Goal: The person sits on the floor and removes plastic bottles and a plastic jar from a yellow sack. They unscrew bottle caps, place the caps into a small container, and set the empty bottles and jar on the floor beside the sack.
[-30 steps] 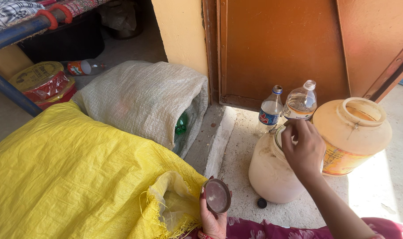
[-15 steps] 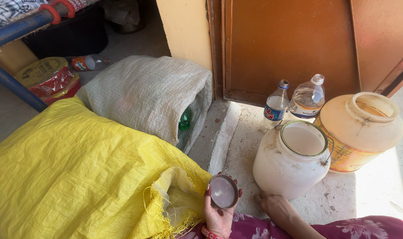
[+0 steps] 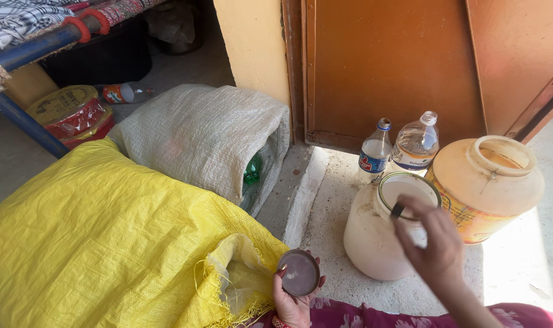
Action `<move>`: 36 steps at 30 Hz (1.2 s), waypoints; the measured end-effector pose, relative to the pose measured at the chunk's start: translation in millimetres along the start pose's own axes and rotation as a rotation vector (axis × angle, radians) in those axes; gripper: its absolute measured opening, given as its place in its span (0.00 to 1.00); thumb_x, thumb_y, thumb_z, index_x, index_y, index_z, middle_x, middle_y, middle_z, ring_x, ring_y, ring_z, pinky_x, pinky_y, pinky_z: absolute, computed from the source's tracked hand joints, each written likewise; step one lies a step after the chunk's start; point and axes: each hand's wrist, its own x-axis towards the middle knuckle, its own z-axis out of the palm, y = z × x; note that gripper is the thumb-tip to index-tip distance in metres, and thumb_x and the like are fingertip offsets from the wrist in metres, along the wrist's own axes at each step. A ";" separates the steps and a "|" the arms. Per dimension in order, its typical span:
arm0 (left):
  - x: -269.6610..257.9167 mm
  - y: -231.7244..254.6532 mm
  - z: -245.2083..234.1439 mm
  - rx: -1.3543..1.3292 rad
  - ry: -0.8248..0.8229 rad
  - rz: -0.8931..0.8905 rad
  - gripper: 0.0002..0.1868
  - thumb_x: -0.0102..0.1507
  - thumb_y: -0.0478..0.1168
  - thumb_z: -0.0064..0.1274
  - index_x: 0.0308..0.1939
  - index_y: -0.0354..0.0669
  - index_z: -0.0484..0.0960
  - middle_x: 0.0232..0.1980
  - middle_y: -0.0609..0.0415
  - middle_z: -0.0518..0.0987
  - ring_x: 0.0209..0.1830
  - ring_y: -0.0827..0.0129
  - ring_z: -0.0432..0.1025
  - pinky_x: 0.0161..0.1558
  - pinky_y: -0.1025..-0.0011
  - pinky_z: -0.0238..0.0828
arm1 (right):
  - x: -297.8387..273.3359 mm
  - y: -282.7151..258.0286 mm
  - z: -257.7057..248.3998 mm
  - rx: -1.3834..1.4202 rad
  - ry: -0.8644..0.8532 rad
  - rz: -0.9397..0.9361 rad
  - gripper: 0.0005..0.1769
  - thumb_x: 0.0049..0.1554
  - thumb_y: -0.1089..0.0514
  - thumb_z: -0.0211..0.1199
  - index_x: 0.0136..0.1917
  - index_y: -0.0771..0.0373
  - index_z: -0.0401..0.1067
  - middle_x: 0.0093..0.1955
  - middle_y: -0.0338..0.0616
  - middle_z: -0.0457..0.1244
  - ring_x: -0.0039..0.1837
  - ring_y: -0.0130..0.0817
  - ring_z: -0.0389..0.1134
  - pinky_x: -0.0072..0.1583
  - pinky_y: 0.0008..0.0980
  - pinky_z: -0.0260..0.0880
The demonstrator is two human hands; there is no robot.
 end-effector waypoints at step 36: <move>40.1 -59.3 256.7 1.615 -0.549 1.092 0.22 0.63 0.39 0.54 0.62 0.42 0.75 0.54 0.42 0.81 0.63 0.49 0.68 0.67 0.53 0.57 | -25.6 72.5 30.7 -0.083 0.121 0.078 0.44 0.60 0.57 0.54 0.81 0.76 0.40 0.78 0.74 0.45 0.75 0.63 0.54 0.72 0.54 0.57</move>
